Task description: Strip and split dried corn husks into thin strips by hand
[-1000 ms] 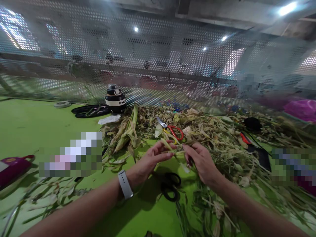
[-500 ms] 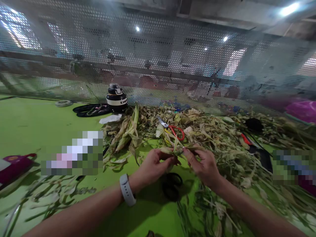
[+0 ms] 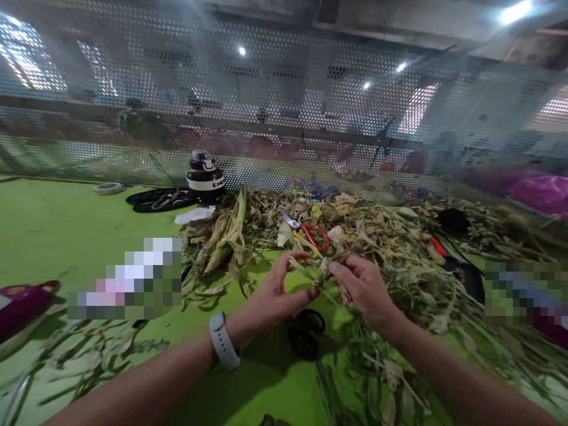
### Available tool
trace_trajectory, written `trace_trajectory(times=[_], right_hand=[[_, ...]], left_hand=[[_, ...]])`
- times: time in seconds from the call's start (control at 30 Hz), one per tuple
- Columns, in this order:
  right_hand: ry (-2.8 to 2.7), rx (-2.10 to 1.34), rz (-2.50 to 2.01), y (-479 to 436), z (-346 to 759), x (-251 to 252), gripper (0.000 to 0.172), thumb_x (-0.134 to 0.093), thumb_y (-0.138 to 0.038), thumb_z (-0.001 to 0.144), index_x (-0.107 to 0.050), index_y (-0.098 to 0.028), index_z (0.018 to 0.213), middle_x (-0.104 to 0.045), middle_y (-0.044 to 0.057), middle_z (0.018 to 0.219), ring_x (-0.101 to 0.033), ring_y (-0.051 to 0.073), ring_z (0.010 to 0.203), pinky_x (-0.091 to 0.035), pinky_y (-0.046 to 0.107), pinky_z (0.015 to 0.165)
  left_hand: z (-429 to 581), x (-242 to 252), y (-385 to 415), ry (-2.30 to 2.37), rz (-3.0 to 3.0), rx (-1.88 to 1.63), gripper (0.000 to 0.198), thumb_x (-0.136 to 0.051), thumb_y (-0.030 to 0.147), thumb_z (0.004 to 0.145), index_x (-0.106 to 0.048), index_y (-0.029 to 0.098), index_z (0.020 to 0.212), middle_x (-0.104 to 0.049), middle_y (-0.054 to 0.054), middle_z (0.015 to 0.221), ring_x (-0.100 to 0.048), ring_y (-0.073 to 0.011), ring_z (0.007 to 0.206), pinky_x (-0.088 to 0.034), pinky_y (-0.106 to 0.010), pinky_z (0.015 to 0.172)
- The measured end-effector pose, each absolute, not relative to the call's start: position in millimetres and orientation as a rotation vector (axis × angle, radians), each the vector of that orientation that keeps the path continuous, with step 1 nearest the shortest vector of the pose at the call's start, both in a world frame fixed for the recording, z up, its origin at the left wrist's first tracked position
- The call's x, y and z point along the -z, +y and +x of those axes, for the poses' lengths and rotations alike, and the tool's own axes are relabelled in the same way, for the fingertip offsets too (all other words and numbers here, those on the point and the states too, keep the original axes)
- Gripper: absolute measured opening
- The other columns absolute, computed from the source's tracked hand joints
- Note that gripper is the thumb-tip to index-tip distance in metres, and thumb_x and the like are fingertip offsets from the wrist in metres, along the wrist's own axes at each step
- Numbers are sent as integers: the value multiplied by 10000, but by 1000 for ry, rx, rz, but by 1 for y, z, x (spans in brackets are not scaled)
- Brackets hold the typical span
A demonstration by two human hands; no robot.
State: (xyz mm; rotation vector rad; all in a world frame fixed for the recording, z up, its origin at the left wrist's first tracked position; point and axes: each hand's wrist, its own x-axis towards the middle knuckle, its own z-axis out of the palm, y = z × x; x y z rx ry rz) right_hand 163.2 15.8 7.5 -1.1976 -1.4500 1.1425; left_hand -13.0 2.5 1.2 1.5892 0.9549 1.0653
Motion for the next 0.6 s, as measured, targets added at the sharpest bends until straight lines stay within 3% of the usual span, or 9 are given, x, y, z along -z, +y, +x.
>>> trace_trajectory(times=[0.1,0.17,0.3,0.43,0.53,0.6], right_hand=[[-1252,-1393,-1187,19,162,-10,368,-629,-400,698,-408,-190,493,-359,-94,336,-272,42,291,-207,180,311],[-1156,-1520,-1170,20,161,-9,402,-640,-382,688,-383,-181,454,-346,-91,340,-261,31,303,-195,175,323],[-1086,-1706,-1134,22,160,-4,406,-641,-384,686,-381,-175,454,-342,-91,357,-265,31,320,-191,177,336],[-1083,-1731,-1128,22,158,0,348,-630,-345,691,-395,-173,502,-368,-91,408,-306,35,350,-253,171,363],[-1127,-1692,-1166,20,156,0,277,-593,-353,720,-464,-164,563,-419,-78,448,-348,47,361,-279,170,362],[-1199,-1658,-1196,19,156,-1,340,-518,-445,775,-506,-159,590,-451,-61,440,-370,60,349,-291,178,354]], left_hand=[[-14,-10,-1,830,1473,-1007,360,-580,291,792,-564,238,1148,-564,-58,1197,-472,-225,1138,-369,-317,960],[-12,-11,-2,806,1362,-1010,267,-530,316,832,-614,226,1070,-610,-51,1111,-518,-209,1067,-393,-304,930],[-8,-7,-4,819,1239,-1038,246,-598,314,793,-608,215,1018,-639,-17,907,-567,-161,881,-449,-261,802],[-4,-3,-5,749,1184,-1046,318,-608,319,790,-573,227,1092,-630,11,762,-582,-127,742,-463,-249,728],[-1,2,-2,752,1149,-1067,234,-630,319,772,-630,186,964,-651,-8,767,-591,-129,716,-468,-255,721],[0,6,1,788,1058,-1106,196,-646,320,757,-638,161,872,-654,-13,762,-585,-120,689,-467,-247,705]])
